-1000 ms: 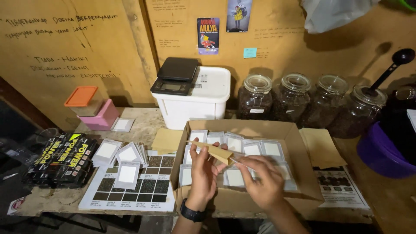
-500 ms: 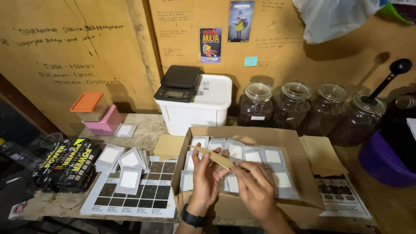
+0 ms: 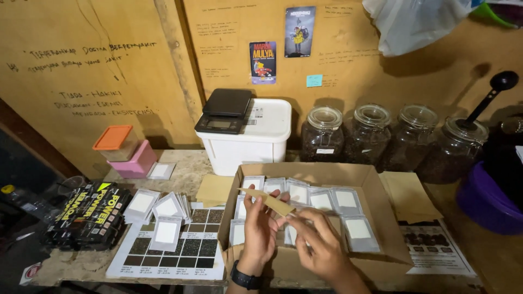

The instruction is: The person places small sachets into paper envelopes by hand and organizes them.

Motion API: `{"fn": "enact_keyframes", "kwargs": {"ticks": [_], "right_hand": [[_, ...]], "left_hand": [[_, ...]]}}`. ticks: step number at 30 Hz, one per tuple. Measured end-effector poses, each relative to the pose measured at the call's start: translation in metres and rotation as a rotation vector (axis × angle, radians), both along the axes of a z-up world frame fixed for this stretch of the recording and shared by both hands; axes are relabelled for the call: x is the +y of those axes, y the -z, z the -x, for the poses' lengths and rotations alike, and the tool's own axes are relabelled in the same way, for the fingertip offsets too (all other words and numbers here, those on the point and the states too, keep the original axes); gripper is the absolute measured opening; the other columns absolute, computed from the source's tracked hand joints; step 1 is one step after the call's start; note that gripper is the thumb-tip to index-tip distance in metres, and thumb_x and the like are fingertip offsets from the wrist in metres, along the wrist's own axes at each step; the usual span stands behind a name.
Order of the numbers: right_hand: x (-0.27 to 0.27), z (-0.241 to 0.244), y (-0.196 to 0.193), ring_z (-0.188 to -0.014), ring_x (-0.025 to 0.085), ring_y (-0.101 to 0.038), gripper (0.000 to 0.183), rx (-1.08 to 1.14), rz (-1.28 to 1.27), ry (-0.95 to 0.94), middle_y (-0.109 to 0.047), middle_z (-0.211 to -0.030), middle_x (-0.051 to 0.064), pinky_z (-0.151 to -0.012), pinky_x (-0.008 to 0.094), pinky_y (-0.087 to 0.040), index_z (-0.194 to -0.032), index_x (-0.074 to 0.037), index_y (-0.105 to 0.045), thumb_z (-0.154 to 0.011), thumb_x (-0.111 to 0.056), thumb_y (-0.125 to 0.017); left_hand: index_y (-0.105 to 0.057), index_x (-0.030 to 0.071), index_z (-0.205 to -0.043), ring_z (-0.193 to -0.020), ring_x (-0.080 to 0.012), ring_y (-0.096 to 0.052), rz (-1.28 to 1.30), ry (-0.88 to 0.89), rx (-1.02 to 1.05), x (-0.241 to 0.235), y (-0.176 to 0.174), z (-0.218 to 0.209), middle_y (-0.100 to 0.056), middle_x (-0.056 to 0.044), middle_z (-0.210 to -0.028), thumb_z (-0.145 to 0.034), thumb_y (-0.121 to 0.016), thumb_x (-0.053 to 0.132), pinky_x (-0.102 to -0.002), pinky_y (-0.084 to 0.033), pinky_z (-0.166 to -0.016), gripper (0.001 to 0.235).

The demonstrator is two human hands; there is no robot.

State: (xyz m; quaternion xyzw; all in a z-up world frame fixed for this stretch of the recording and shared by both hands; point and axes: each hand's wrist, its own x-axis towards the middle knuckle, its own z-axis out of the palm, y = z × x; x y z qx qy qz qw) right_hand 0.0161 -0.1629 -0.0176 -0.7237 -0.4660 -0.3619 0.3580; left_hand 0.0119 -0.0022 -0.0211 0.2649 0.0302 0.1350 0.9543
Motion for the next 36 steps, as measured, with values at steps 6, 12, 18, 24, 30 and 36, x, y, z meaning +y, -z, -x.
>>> {"fn": "enact_keyframes", "kwargs": {"ticks": [6,12,18,24,30,36], "right_hand": [[0.008,0.006,-0.005,-0.101,0.029,-0.078,0.032,-0.033,-0.182,0.114,-0.076,-0.111,0.019,-0.095,0.036,-0.067,-0.118,0.005,-0.067,-0.087,0.005,-0.074],[0.01,0.017,-0.012,-0.107,0.028,-0.074,0.033,0.026,-0.217,0.15,-0.074,-0.113,0.016,-0.101,0.036,-0.062,-0.115,0.003,-0.067,-0.087,-0.008,-0.079],[-0.001,0.016,0.009,-0.096,0.028,-0.072,0.013,0.045,-0.184,0.23,-0.076,-0.102,0.012,-0.092,0.042,-0.059,-0.102,0.0,-0.071,-0.091,-0.006,-0.069],[0.011,0.02,-0.013,-0.092,0.027,-0.073,0.009,-0.008,-0.203,0.205,-0.076,-0.102,0.011,-0.085,0.04,-0.06,-0.099,0.0,-0.073,-0.09,-0.001,-0.071],[0.017,0.028,-0.015,-0.101,0.029,-0.068,0.019,0.029,-0.229,0.252,-0.07,-0.114,0.014,-0.09,0.042,-0.059,-0.109,-0.003,-0.073,-0.094,-0.013,-0.068],[0.016,0.028,-0.016,-0.121,0.035,-0.062,0.024,0.099,-0.086,0.237,-0.061,-0.131,0.02,-0.107,0.051,-0.05,-0.115,-0.005,-0.07,-0.094,-0.019,-0.067]], "left_hand": [[-0.034,0.02,-0.138,-0.11,-0.0451,-0.066,-0.01,0.057,0.042,-0.002,-0.013,0.006,-0.06,-0.029,-0.121,-0.088,-0.064,0.024,-0.054,-0.063,-0.079,0.059],[-0.047,0.011,-0.113,-0.108,-0.0441,-0.07,0.043,0.067,0.012,0.001,-0.009,0.008,-0.068,-0.027,-0.115,-0.094,-0.061,0.027,-0.057,-0.062,-0.087,0.028],[-0.052,0.015,-0.12,-0.11,-0.0472,-0.068,0.099,0.088,-0.037,0.003,-0.001,0.003,-0.068,-0.03,-0.114,-0.096,-0.059,0.03,-0.058,-0.06,-0.089,0.03],[-0.048,0.016,-0.133,-0.108,-0.0432,-0.068,0.05,0.224,-0.126,0.003,-0.004,0.007,-0.066,-0.027,-0.118,-0.097,-0.059,0.03,-0.051,-0.063,-0.083,0.041],[-0.05,0.017,-0.124,-0.11,-0.045,-0.068,0.121,0.188,-0.032,0.005,-0.003,0.006,-0.067,-0.029,-0.117,-0.096,-0.059,0.032,-0.054,-0.06,-0.088,0.033],[-0.038,0.014,-0.143,-0.101,-0.0412,-0.069,0.024,0.222,-0.138,0.003,0.004,0.004,-0.066,-0.03,-0.119,-0.098,-0.055,0.028,-0.042,-0.063,-0.067,0.051]]}}
